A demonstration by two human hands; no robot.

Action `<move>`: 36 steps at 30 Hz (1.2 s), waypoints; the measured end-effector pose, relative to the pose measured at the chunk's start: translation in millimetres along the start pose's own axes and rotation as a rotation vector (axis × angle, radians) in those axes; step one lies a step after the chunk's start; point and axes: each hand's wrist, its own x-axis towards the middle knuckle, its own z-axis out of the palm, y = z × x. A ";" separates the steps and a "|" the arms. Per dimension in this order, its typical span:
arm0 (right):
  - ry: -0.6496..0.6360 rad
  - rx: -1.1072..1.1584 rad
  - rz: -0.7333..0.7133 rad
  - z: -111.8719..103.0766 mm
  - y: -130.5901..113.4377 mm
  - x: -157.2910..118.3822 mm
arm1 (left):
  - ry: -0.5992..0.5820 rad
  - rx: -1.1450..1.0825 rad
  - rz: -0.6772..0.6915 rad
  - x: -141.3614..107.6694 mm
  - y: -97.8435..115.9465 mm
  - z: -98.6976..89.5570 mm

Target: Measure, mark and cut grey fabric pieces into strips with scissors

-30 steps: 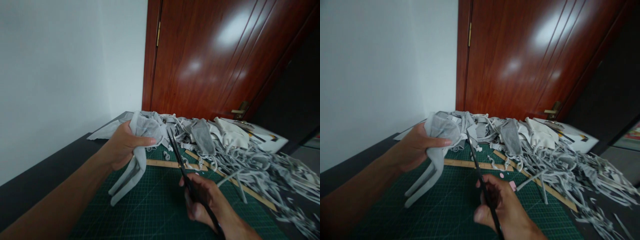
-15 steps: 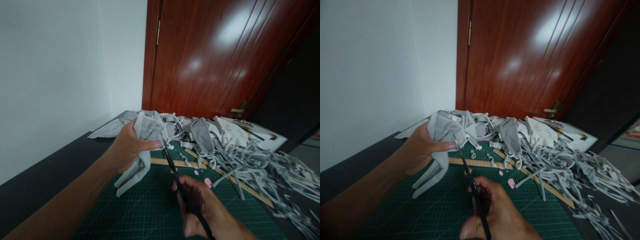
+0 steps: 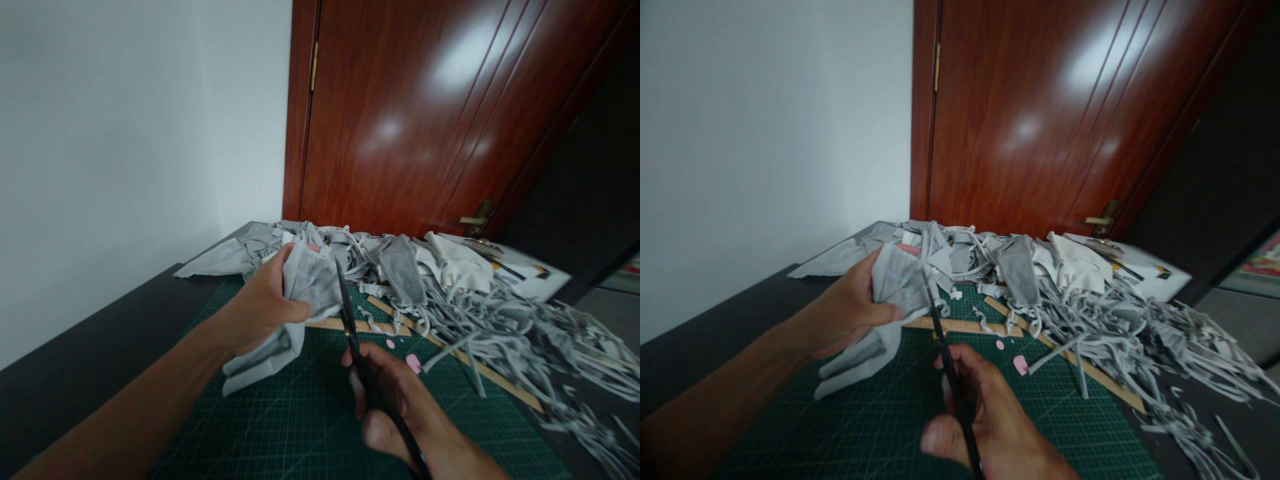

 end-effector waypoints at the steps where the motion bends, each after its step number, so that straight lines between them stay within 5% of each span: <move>1: 0.015 -0.001 -0.004 0.5 -0.3 -0.1 | -0.009 0.045 -0.010 -0.4 -1.0 0.0; 6: 0.038 0.026 -0.036 2.3 1.1 1.2 | 0.047 0.293 -0.068 -1.0 -3.1 2.1; 13: 0.042 -0.013 -0.073 3.7 -3.4 7.7 | 0.120 0.022 -0.092 2.1 1.2 -1.7; 36: -0.032 0.115 -0.033 10.4 -8.9 12.1 | 0.303 0.309 0.093 4.0 -10.8 4.1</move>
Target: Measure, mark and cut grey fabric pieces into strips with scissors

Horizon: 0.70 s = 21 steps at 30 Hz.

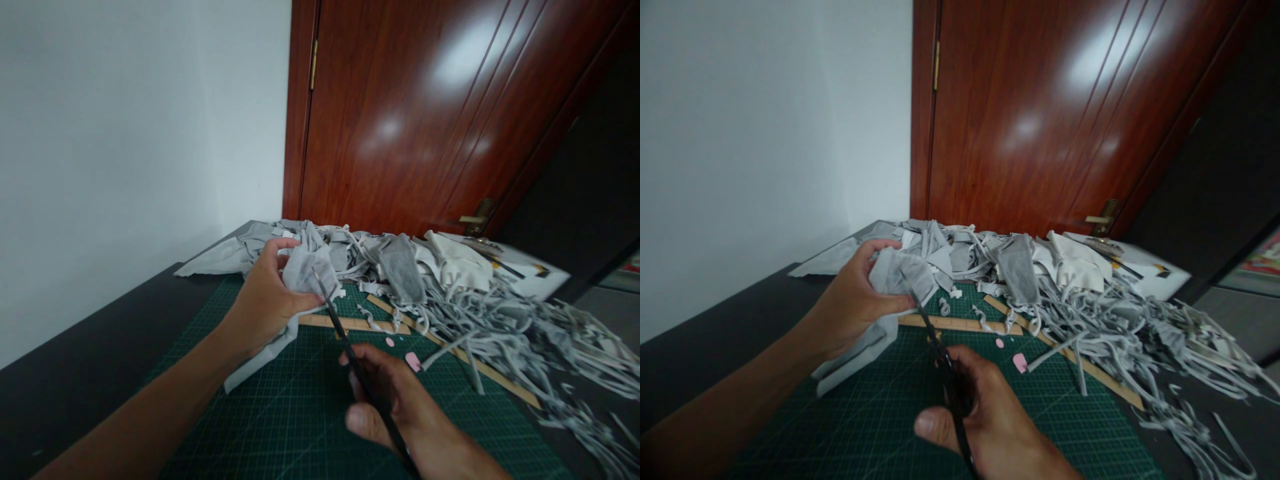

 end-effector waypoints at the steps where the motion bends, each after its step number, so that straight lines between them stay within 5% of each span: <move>1: -0.013 0.019 0.004 0.8 -0.7 0.3 | 0.003 -0.033 -0.009 0.2 -0.4 0.8; 9: 0.003 0.045 0.001 4.1 -3.4 1.6 | -0.071 -0.268 -0.073 -4.1 4.6 6.8; 21: 0.018 -0.108 0.050 -5.0 6.6 -1.8 | -0.073 -0.232 0.015 -0.4 -8.7 2.9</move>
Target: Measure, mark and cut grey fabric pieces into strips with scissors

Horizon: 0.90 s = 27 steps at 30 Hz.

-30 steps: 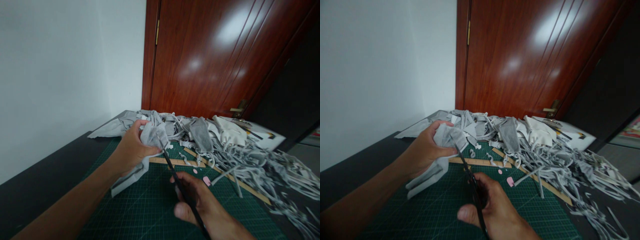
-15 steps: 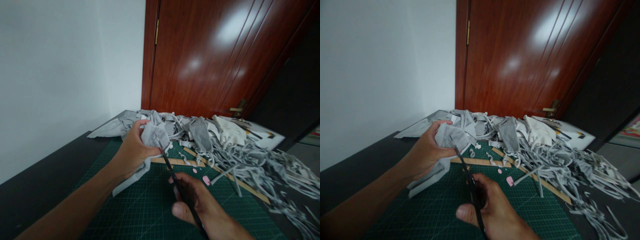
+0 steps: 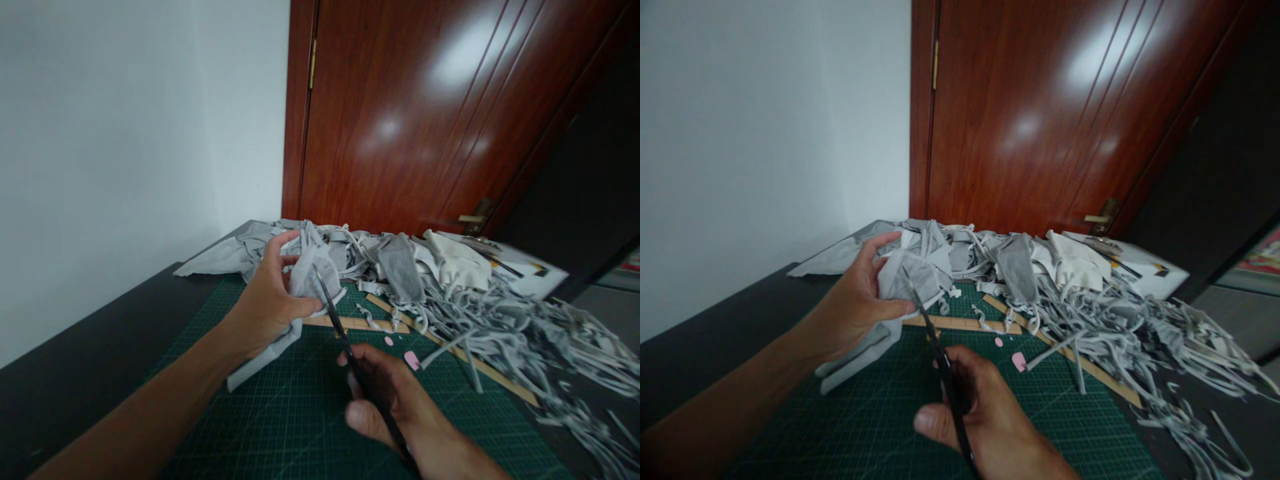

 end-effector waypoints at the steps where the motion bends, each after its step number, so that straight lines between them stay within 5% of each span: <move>1: -0.002 -0.008 0.010 0.8 -2.6 0.3 | 0.004 -0.011 0.002 0.3 0.0 0.5; 12: 0.025 -0.141 0.169 1.3 -10.1 -1.0 | 0.012 -0.032 -0.018 1.1 2.4 1.2; 27: 0.013 -0.146 0.126 1.9 -12.9 0.3 | 0.043 0.033 -0.026 1.1 5.0 2.0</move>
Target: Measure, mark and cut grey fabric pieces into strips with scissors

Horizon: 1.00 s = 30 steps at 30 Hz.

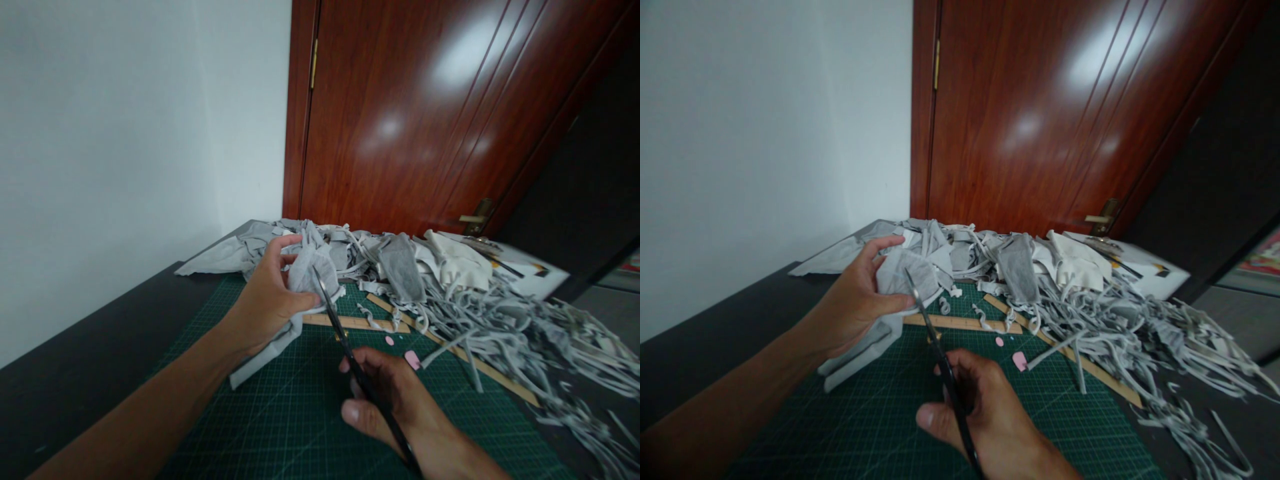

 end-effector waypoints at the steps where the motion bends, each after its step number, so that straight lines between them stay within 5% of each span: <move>1: 0.003 -0.012 0.002 -0.1 0.1 0.5 | 0.003 0.001 0.001 0.0 -0.2 0.0; 11: 0.077 -0.098 0.009 0.3 0.4 1.3 | 0.034 -0.244 -0.095 0.4 9.6 -1.0; 20: 0.093 -0.059 0.007 -5.5 4.2 3.0 | -0.176 -0.182 -0.267 4.8 15.0 -19.2; 30: 0.069 -0.112 -0.018 -6.6 5.6 3.4 | -0.158 -0.132 -0.118 6.6 10.7 -24.3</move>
